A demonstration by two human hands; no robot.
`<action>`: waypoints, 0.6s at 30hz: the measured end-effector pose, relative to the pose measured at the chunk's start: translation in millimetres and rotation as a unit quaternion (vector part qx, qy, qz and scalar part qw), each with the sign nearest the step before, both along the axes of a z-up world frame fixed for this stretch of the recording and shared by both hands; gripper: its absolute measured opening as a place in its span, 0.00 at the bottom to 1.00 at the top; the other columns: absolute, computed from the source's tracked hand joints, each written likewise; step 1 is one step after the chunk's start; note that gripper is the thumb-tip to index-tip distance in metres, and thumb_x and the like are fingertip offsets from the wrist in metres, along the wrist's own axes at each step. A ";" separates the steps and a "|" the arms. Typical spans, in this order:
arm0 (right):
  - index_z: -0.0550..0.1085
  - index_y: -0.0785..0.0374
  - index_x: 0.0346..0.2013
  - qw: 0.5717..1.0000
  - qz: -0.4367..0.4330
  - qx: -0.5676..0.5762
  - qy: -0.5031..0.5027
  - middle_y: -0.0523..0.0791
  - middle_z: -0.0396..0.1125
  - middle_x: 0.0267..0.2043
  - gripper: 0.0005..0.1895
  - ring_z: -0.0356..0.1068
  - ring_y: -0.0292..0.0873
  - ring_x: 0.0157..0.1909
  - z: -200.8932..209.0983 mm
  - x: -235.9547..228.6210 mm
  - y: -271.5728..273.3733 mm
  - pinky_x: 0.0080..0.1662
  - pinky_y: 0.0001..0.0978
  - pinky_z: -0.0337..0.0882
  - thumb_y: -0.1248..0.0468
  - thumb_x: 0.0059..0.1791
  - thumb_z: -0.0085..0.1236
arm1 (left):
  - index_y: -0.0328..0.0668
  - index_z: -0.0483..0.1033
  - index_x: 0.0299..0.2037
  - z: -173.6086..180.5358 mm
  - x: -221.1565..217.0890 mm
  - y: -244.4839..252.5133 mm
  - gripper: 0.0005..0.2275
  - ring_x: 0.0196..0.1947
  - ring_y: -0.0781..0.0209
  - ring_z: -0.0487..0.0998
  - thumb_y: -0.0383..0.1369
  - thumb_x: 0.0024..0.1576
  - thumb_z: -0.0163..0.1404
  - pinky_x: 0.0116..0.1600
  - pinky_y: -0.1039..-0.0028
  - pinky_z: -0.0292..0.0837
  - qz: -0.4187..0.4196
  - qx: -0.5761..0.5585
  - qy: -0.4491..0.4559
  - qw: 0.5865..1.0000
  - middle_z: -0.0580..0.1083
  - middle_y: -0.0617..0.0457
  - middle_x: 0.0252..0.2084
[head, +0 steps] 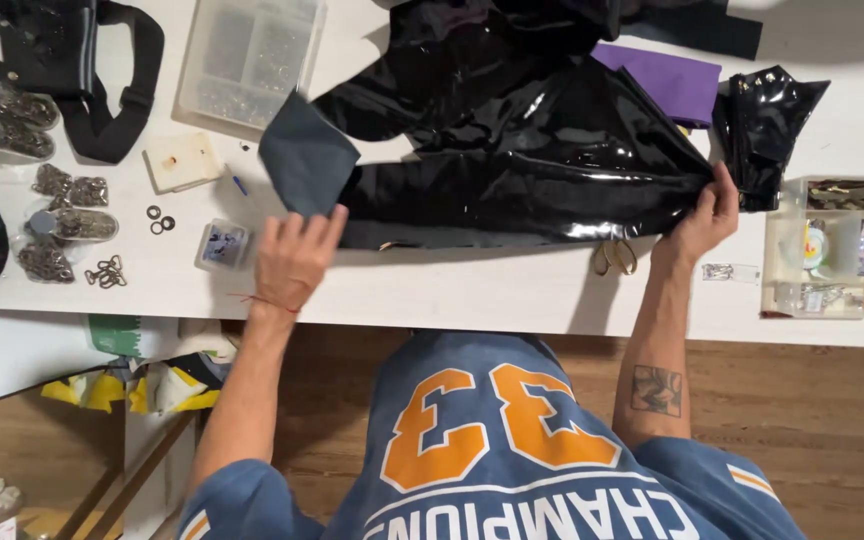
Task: Cutting and preparing shiny black fabric for a garment assembly task.
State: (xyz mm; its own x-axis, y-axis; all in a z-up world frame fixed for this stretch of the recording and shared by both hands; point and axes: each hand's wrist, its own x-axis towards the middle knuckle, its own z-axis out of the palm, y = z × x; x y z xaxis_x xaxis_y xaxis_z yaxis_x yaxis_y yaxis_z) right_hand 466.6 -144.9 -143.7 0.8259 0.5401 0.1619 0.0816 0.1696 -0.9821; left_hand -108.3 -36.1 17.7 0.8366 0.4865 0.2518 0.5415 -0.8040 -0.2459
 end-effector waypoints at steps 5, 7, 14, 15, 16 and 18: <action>0.72 0.70 0.62 0.996 0.013 -0.092 -0.006 0.47 0.73 0.58 0.17 0.73 0.38 0.57 33.0 -26.5 -29.9 0.60 0.28 0.74 0.74 0.57 0.52 | 0.50 0.84 0.50 -62.9 -34.5 -16.7 0.12 0.34 0.60 0.71 0.30 0.58 0.53 0.40 0.69 0.64 0.202 0.000 0.035 0.979 0.70 0.56 0.32; 0.70 0.68 0.65 0.993 0.024 -0.114 0.009 0.46 0.72 0.54 0.21 0.72 0.37 0.53 45.5 -34.2 -42.4 0.55 0.27 0.73 0.75 0.56 0.54 | 0.50 0.83 0.44 -81.4 -44.3 -40.3 0.07 0.36 0.59 0.74 0.32 0.57 0.54 0.42 0.66 0.67 0.275 -0.063 0.071 0.957 0.72 0.55 0.35; 0.66 0.63 0.73 0.981 0.083 -0.175 0.012 0.44 0.72 0.47 0.32 0.72 0.34 0.46 36.6 -23.2 -70.4 0.47 0.22 0.73 0.79 0.54 0.59 | 0.50 0.83 0.57 -34.4 -41.1 -67.9 0.17 0.33 0.38 0.80 0.42 0.60 0.55 0.37 0.49 0.75 0.521 -0.244 -0.127 0.808 0.79 0.47 0.32; 0.66 0.63 0.73 0.980 0.089 -0.178 0.011 0.44 0.72 0.47 0.32 0.72 0.34 0.46 31.5 -20.6 -73.8 0.47 0.22 0.73 0.79 0.54 0.59 | 0.50 0.83 0.57 -41.9 -46.8 -72.9 0.17 0.33 0.38 0.80 0.42 0.60 0.55 0.37 0.49 0.75 0.527 -0.246 -0.126 0.804 0.79 0.47 0.32; 0.66 0.64 0.73 0.981 0.084 -0.175 -0.008 0.45 0.72 0.48 0.32 0.72 0.35 0.48 26.8 -17.8 -77.0 0.50 0.23 0.74 0.79 0.54 0.59 | 0.49 0.82 0.56 -48.9 -52.5 -78.0 0.17 0.32 0.37 0.80 0.43 0.59 0.55 0.36 0.48 0.74 0.534 -0.243 -0.142 0.797 0.80 0.46 0.34; 0.67 0.64 0.73 0.982 0.084 -0.164 -0.029 0.45 0.72 0.50 0.31 0.73 0.35 0.50 21.6 -14.9 -70.6 0.52 0.23 0.74 0.79 0.55 0.59 | 0.47 0.82 0.55 -61.9 -61.1 -80.2 0.17 0.31 0.36 0.80 0.43 0.59 0.56 0.34 0.48 0.73 0.545 -0.234 -0.162 0.789 0.80 0.45 0.35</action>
State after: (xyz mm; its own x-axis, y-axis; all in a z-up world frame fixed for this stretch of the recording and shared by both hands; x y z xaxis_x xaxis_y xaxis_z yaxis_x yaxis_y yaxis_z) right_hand 451.8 -215.5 -122.1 0.7159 0.6982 -0.0002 0.1364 -0.1402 -0.9807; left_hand -169.4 -116.2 -44.2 -0.2134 0.9755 -0.0538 0.9472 0.2201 0.2331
